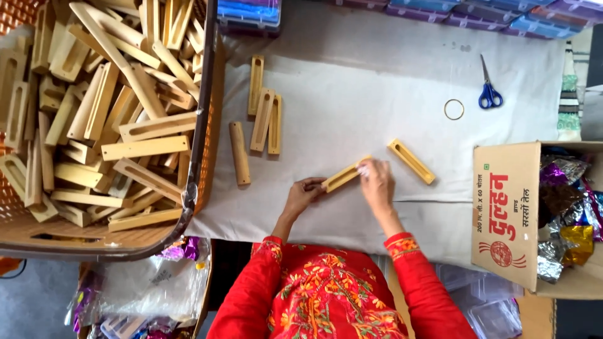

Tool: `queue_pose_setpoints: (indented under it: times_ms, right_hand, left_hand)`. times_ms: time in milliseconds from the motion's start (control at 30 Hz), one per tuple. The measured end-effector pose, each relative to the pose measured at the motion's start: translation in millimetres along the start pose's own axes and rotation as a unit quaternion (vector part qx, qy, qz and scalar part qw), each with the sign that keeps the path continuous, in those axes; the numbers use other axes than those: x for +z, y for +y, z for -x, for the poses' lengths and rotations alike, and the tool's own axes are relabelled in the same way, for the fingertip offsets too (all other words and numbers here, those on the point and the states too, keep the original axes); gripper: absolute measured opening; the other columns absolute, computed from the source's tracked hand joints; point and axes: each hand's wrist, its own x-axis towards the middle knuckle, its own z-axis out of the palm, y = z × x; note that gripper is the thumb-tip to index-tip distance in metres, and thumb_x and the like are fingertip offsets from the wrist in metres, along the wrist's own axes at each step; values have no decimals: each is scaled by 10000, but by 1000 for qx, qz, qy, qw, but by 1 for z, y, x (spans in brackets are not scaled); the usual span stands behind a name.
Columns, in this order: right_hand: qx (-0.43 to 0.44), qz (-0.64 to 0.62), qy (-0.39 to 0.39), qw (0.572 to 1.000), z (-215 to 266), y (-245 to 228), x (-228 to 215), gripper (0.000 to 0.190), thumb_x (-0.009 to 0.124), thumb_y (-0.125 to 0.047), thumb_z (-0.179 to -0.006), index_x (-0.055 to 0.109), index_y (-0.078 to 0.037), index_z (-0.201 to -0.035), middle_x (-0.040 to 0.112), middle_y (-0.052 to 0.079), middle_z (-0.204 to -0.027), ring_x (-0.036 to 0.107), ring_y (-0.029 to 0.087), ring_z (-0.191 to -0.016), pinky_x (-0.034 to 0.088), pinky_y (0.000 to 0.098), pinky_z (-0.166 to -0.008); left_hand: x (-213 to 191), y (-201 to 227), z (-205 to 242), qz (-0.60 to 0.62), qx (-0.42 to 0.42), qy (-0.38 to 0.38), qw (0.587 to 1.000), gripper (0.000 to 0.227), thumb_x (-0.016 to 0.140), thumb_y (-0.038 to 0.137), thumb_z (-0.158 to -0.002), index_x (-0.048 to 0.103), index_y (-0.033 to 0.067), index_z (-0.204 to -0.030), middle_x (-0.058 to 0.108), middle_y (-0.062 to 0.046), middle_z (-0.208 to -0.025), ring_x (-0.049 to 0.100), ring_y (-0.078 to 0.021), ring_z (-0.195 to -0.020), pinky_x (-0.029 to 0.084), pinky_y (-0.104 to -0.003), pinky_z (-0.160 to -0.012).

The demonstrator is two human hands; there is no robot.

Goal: Cleaning wooden U-shaped components with a cloth and wrapping them in decorative foil.

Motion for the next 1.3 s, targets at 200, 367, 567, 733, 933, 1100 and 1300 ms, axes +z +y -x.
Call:
queue_pose_setpoints:
  times_ms: [200,367,567,733,933,1100,1300]
  right_hand:
    - [0,-56,-58,997,29,-62,27,319,764,3,-739,657,-113,-1017,672,82,-1003,638,325,-1033,546,444,-858]
    - [18,-37,-20,999,5,-18,7,307,775,5,-752,696,-121,-1021,709,77,-1017,645,314,-1015,543,436,-838]
    - [46,-35,46,997,-1,-16,2,363,778,-13,-811,688,-105,-1150,730,88,-1103,663,309,-1028,534,424,-884]
    - [6,-94,61,994,40,-33,32,572,673,43,-842,657,-128,-1388,707,78,-1242,641,303,-1105,547,425,-943]
    - [-100,21,-14,995,10,11,25,564,579,69,-864,678,-177,-1362,685,-12,-1429,594,259,-1207,507,404,-1020]
    - [4,27,-15,1000,9,-11,29,422,658,3,-902,707,-124,-1301,684,-2,-1362,587,282,-1151,469,440,-1000]
    - [-146,-29,-82,985,22,-22,19,485,645,71,-808,737,-97,-1255,683,36,-1351,609,284,-1164,509,410,-1037]
  left_hand:
    - [-5,-1,-6,44,1,-20,999,360,736,160,-917,720,25,-1250,795,-76,-1031,742,-103,-876,617,-236,-715]
    - [3,16,-1,6,-8,4,1000,358,738,198,-921,735,66,-1253,798,-69,-1009,746,-104,-886,609,-246,-680]
    - [-1,19,-4,9,-30,3,999,358,731,222,-930,732,85,-1261,795,-55,-1016,750,-100,-893,607,-248,-687]
    - [-7,-11,-20,44,-47,-22,998,366,706,204,-937,715,65,-1276,795,-55,-1033,764,-110,-892,621,-248,-727]
    - [-4,6,-11,31,-39,-21,999,359,727,186,-941,719,56,-1276,791,-67,-1038,746,-114,-897,596,-240,-725]
    - [-7,2,-8,37,-43,-18,998,357,734,185,-932,717,53,-1264,785,-66,-1043,744,-116,-912,603,-246,-722]
    - [-3,9,-8,34,-26,-24,999,356,745,173,-926,726,46,-1258,789,-72,-1038,738,-111,-906,601,-235,-726]
